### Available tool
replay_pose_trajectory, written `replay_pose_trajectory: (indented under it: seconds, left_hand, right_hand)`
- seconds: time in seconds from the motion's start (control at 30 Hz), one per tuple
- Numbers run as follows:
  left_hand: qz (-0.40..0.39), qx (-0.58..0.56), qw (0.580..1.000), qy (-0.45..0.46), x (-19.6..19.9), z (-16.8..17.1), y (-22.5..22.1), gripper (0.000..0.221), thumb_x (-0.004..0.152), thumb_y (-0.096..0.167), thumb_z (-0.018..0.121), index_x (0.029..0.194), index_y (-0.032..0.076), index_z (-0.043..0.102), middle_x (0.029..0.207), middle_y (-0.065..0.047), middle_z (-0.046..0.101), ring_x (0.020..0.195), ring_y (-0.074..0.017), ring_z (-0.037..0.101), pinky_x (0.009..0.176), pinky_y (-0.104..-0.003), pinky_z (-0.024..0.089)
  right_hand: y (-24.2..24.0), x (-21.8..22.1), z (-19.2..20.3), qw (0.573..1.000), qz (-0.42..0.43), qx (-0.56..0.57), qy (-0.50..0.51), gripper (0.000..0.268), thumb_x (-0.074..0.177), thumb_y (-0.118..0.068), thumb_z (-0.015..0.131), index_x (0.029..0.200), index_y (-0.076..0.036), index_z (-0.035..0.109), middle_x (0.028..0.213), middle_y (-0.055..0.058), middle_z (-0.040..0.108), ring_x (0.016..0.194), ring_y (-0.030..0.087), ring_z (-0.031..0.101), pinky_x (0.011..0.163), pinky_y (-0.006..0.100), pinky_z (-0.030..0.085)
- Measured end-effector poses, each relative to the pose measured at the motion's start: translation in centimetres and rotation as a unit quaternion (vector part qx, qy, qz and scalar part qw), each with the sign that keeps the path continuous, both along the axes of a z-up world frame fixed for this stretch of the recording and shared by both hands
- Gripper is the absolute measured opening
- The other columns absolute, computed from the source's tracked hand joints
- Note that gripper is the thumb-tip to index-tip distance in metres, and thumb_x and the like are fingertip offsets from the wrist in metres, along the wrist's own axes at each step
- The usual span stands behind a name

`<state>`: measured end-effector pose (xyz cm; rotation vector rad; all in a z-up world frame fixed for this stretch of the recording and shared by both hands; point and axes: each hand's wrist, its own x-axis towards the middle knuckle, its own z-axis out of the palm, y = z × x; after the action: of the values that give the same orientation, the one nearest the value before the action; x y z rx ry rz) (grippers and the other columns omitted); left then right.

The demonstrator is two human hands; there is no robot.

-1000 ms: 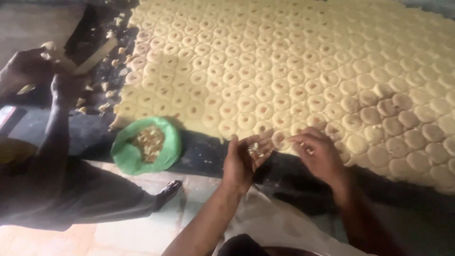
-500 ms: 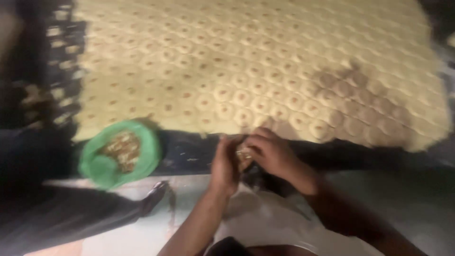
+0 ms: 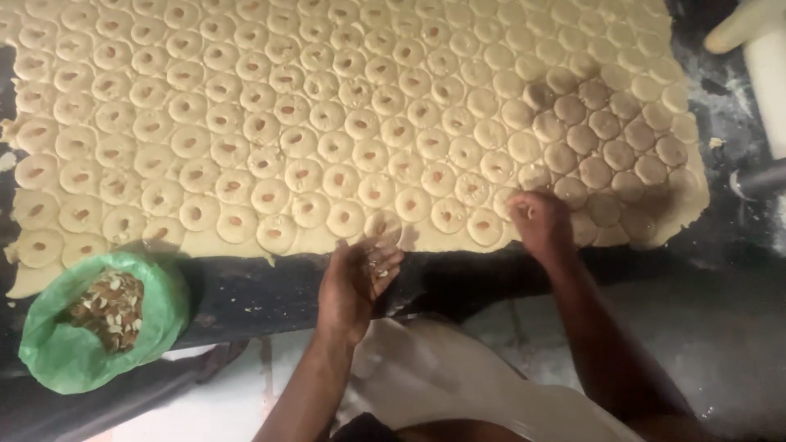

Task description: The person takes pieces of nuts from a green bowl and places them one at a time onto the center of ring-shaped dough pieces arranged in rows on a large tray, garnishing each piece by hand.

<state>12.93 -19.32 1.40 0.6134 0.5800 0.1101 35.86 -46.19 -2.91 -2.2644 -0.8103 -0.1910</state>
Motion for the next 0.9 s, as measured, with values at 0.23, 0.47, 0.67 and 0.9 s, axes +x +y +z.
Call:
replay_pose_trajectory:
  seconds: [0.23,0.47,0.67,0.9]
  left_hand:
    - [0.006,-0.001,1.0,0.005,1.2,0.3,-0.8,0.065,0.104,0.052,0.034,0.139,0.002,0.056,0.113,-0.015,0.069,0.108,-0.0283,0.068,0.097,-0.04,0.054]
    - [0.032,-0.008,0.999,-0.043,-0.7,-0.1,-0.3,0.072,0.105,0.057,0.031,0.14,-0.001,0.058,0.116,-0.017,0.068,0.11,-0.0274,0.068,0.097,-0.038,0.055]
    - [0.034,-0.018,0.994,-0.098,-2.7,1.4,0.3,0.082,0.103,0.065,0.029,0.14,-0.006,0.046,0.126,-0.024,0.066,0.118,-0.0338,0.066,0.1,-0.041,0.053]
    - [0.056,-0.058,0.987,-0.142,-4.6,1.2,0.9,0.09,0.1,0.07,0.031,0.144,-0.008,0.044,0.129,-0.025,0.062,0.117,-0.0319,0.066,0.1,-0.042,0.053]
  right_hand:
    - [-0.2,0.0,0.7,0.98,-0.002,-0.097,-0.171,0.011,0.085,-0.01,0.077,0.095,-0.008,0.074,0.091,0.014,0.064,0.088,0.038,0.063,0.075,0.05,0.049]
    - [-1.5,-0.8,0.3,0.977,0.062,-0.122,-0.161,0.019,0.089,-0.003,0.065,0.103,-0.01,0.077,0.099,0.015,0.065,0.089,0.039,0.06,0.078,0.052,0.049]
    - [5.8,-8.0,8.3,0.995,0.095,0.028,-0.025,0.017,0.099,-0.003,0.067,0.115,-0.005,0.073,0.108,0.015,0.063,0.099,0.031,0.065,0.085,0.041,0.053]
    - [13.3,-16.5,11.6,0.96,0.279,-0.018,0.006,0.019,0.084,-0.013,0.08,0.102,-0.01,0.076,0.104,0.008,0.067,0.102,0.028,0.065,0.087,0.038,0.052]
